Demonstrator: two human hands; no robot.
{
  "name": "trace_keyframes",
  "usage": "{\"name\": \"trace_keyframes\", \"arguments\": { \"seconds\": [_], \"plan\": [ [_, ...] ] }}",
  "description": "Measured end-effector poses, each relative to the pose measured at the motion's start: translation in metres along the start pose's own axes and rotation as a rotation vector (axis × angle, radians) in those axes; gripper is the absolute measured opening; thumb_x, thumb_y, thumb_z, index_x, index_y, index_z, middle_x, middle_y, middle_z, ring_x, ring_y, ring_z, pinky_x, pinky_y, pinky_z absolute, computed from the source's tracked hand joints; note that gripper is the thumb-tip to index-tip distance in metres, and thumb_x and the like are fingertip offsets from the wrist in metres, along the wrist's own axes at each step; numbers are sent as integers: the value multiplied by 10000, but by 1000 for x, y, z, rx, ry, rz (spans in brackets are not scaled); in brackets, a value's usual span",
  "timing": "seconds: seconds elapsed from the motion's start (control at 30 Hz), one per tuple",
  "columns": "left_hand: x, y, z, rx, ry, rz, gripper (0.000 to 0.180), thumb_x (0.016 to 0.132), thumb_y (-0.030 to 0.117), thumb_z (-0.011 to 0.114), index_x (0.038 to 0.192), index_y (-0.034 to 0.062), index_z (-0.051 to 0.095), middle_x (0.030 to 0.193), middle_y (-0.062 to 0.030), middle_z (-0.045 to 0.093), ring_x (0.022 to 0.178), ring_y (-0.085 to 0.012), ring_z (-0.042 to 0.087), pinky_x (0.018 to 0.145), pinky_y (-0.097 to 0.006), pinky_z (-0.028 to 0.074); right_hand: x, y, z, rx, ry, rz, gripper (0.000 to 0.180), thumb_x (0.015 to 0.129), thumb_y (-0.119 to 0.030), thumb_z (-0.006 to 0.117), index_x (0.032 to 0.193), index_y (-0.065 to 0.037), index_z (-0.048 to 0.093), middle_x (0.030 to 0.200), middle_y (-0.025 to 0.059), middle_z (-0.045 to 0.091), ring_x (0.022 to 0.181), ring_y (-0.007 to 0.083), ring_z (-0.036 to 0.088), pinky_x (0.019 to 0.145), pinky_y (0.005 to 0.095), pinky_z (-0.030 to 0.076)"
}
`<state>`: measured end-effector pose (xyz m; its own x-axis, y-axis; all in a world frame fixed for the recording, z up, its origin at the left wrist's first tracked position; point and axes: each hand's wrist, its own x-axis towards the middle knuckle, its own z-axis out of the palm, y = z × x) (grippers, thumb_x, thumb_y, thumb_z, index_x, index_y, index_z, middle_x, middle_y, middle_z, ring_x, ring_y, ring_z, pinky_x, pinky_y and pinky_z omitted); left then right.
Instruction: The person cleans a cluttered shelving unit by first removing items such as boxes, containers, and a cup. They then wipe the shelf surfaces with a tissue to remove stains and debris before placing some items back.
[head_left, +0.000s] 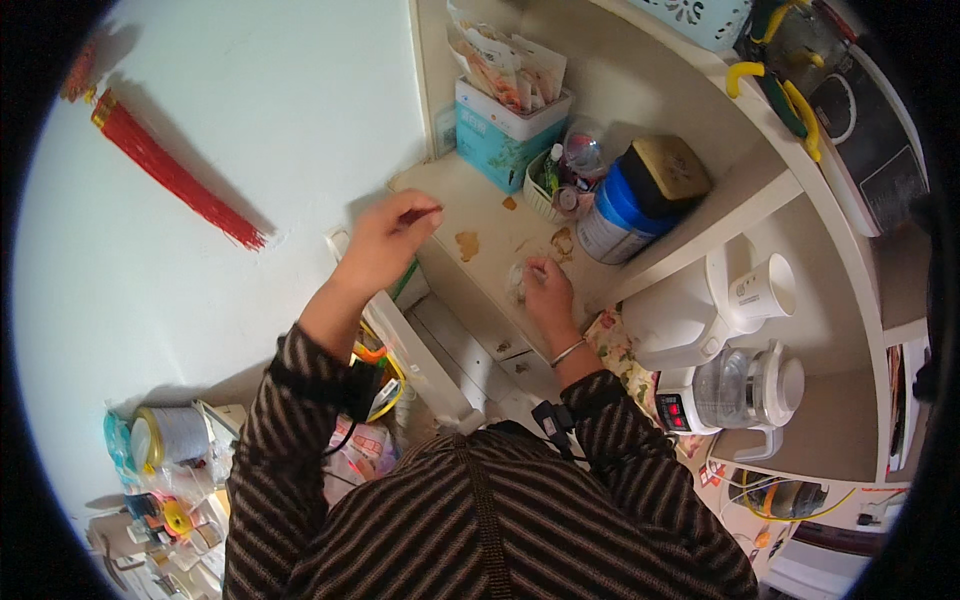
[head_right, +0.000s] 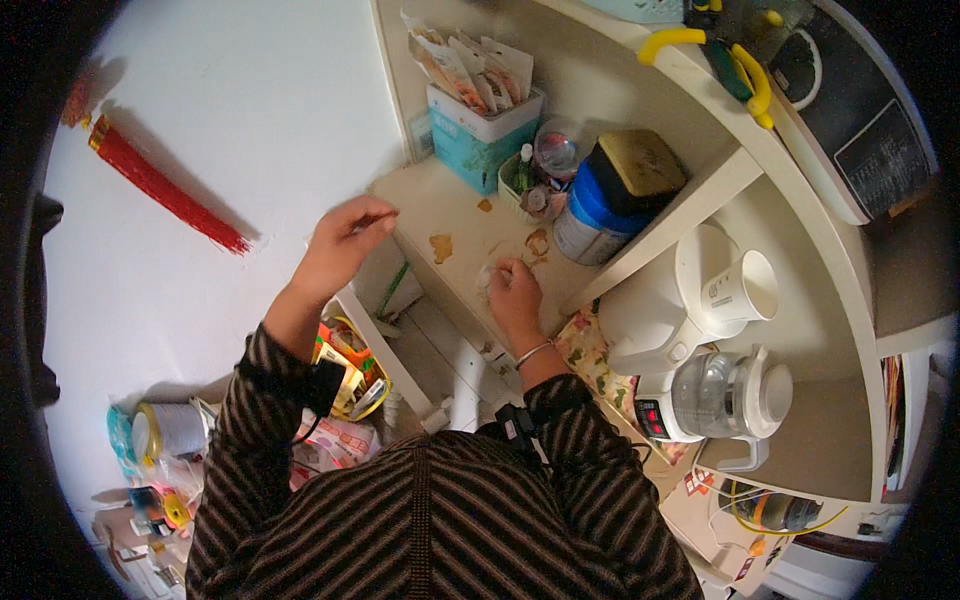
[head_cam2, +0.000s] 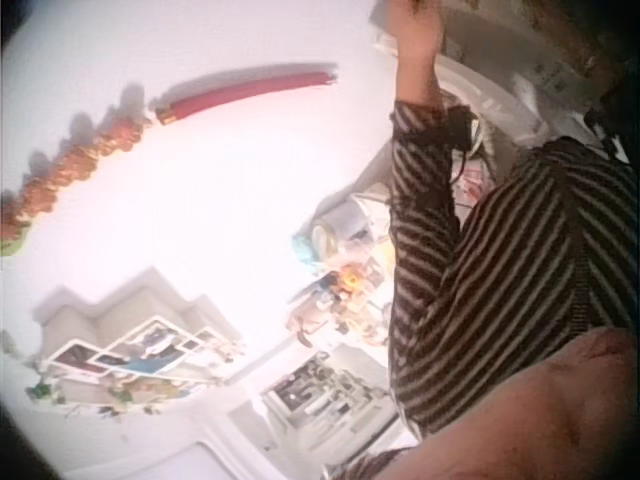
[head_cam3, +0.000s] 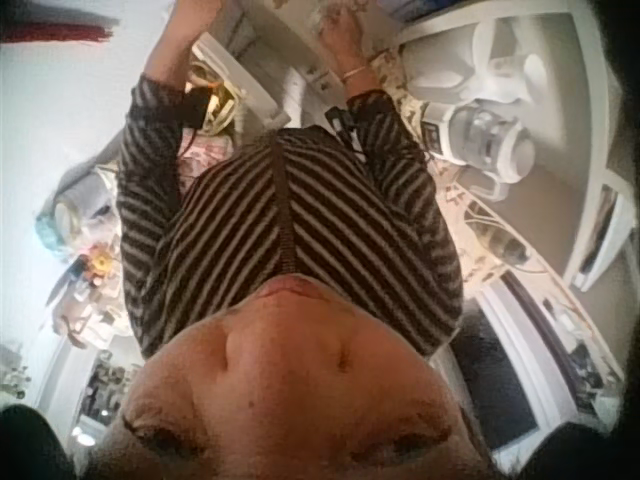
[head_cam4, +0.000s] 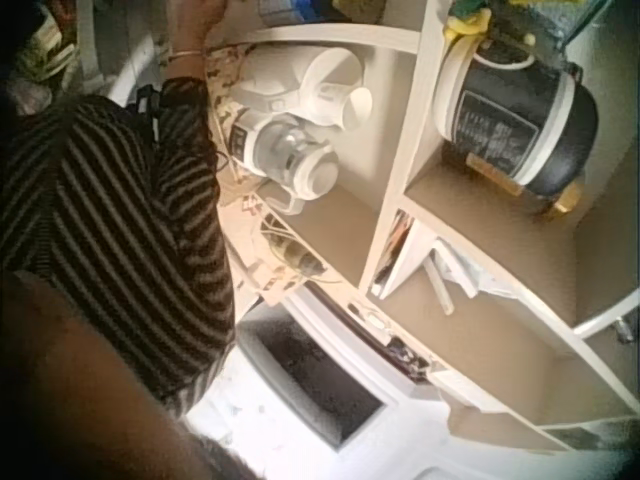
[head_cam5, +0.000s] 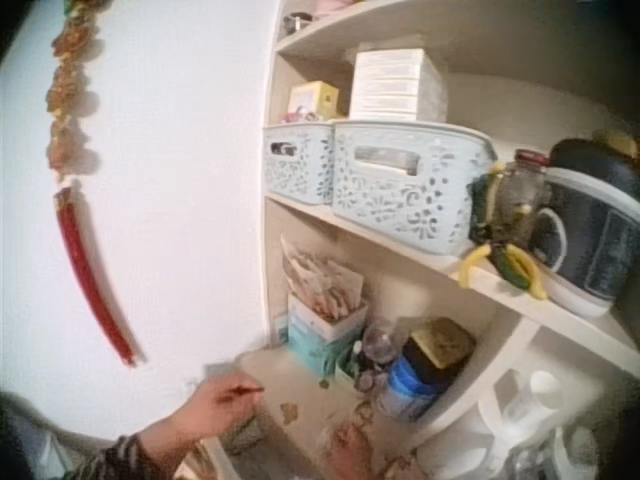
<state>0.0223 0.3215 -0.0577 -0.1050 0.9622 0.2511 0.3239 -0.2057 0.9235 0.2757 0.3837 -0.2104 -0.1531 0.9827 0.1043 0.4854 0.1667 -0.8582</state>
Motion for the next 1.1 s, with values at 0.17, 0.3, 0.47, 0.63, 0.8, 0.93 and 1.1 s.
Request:
{"name": "trace_keyframes", "arguments": {
  "seconds": [0.17, 0.3, 0.47, 0.63, 0.8, 0.93, 1.1],
  "plan": [
    [93, -18, 26, 170, -55, 24, 300, 914, 158, 670, 1189, 44, 636, 928, -105, 659, 830, -187, 623, 757, -323, 509, -7, 12, 17, 42, 79, -110, 154, 939, -180, 600, 1007, -42, 614, 931, 136, 673, 869, 322, 659, 786, 403, 518],
    [141, -35, 45, 310, -38, 71, 415, 907, 197, 666, 1304, 110, 583, 1035, -181, 653, 888, -301, 646, 808, -397, 519, -12, 14, 20, 7, 133, -207, 135, 934, -182, 605, 947, -48, 591, 900, 137, 659, 843, 321, 655, 762, 402, 519],
    [166, -42, 64, 474, -44, 150, 490, 882, 244, 693, 1335, 162, 529, 1100, -241, 617, 1001, -412, 621, 872, -461, 507, -11, 11, 20, 12, 140, -191, 115, 919, -164, 605, 945, -53, 586, 897, 141, 653, 842, 337, 649, 758, 411, 519],
    [167, -28, 77, 715, 5, 117, 492, 864, 277, 715, 1287, 144, 500, 1108, -235, 606, 1015, -435, 615, 847, -498, 516, -11, 8, 20, 1, 139, -190, 116, 908, -160, 608, 937, -50, 582, 884, 145, 644, 832, 357, 639, 745, 422, 516],
    [165, -18, 85, 839, 76, 151, 454, 835, 279, 732, 1213, 146, 518, 1087, -203, 605, 948, -412, 646, 763, -493, 543, -11, 8, 19, -24, 141, -201, 115, 902, -157, 610, 923, -48, 578, 878, 148, 637, 828, 362, 634, 731, 428, 513],
    [166, -18, 86, 867, 94, 191, 428, 834, 286, 727, 1183, 136, 528, 1055, -182, 627, 931, -396, 651, 749, -494, 539, -10, 10, 20, -5, 137, -216, 115, 899, -155, 615, 913, -47, 577, 872, 151, 634, 825, 362, 633, 727, 428, 513],
    [164, -15, 74, 914, 71, 217, 380, 852, 330, 703, 1131, 121, 553, 1019, -176, 657, 907, -385, 655, 727, -486, 534, -9, 12, 21, -12, 147, -218, 123, 913, -165, 611, 929, -46, 588, 887, 151, 644, 823, 360, 639, 727, 427, 519]
  ]
}}
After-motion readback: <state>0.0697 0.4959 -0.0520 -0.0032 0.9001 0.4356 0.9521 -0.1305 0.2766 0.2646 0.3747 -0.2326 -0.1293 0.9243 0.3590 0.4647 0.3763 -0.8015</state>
